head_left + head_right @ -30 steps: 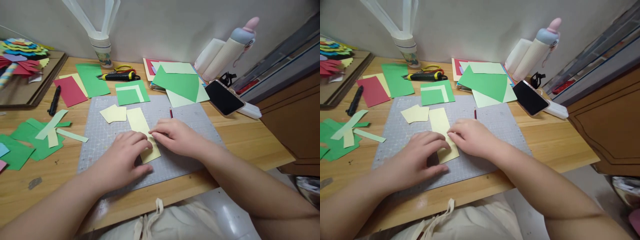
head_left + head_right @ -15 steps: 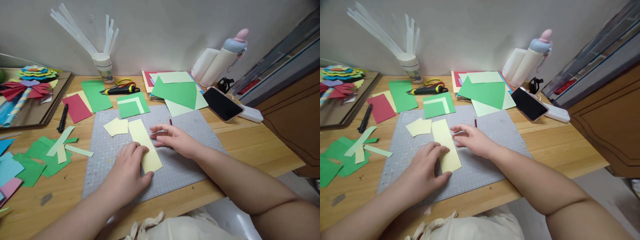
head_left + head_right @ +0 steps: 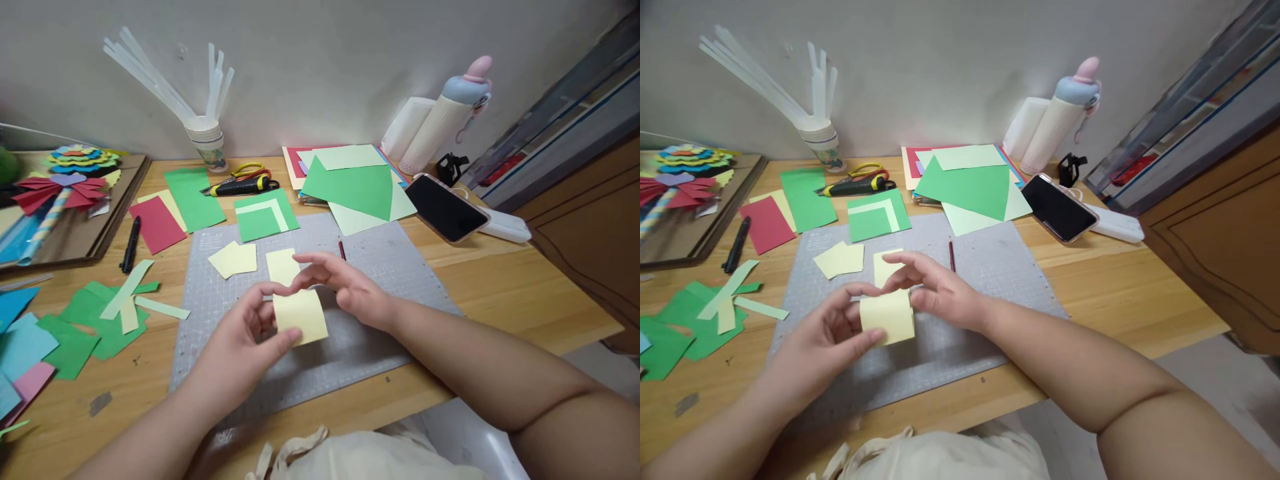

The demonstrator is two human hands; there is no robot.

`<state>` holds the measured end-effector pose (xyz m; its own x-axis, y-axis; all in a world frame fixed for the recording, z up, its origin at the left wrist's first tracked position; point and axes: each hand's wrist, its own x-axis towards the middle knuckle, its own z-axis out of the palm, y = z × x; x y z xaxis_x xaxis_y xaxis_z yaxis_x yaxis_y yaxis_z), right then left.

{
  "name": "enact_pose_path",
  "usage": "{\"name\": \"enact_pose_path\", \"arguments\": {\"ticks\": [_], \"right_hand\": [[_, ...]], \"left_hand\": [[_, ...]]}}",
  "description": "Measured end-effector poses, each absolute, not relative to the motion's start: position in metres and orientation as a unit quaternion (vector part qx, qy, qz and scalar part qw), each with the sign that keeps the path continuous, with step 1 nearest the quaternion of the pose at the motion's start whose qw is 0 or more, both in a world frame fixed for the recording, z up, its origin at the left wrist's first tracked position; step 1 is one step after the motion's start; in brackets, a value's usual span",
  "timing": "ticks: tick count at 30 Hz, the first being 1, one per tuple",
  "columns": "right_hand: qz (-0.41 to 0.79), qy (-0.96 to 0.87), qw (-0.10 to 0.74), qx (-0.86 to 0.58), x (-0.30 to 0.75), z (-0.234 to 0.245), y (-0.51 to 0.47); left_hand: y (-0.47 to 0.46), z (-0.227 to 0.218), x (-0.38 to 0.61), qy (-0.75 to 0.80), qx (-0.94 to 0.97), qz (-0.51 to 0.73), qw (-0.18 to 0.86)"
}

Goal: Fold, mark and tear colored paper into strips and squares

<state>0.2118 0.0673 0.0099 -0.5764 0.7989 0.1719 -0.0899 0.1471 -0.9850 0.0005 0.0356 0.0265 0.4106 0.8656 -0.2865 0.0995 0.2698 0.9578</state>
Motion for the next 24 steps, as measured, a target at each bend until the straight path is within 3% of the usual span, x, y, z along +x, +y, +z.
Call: {"name": "enact_pose_path", "arguments": {"ticks": [6,8,14,20,24], "right_hand": [[0.181,-0.870,0.365,-0.278,0.209,0.017,0.053],[0.107,-0.878,0.358,-0.300,0.206,0.021,0.049],[0.176,-0.846,0.366,-0.346,0.200,0.022,0.047],[0.208,-0.856,0.328,-0.341,0.204,0.017,0.053],[0.265,-0.809,0.370,-0.371,0.206,0.015,0.059]], "left_hand": [[0.042,0.031,-0.003,0.466,0.401,0.349,0.708],[0.041,0.031,-0.003,0.475,0.419,0.344,0.693],[0.038,0.020,-0.003,0.559,0.558,0.365,0.494],[0.039,0.018,-0.006,0.524,0.647,0.339,0.439],[0.034,0.026,-0.008,0.415,0.792,0.251,0.371]]}}
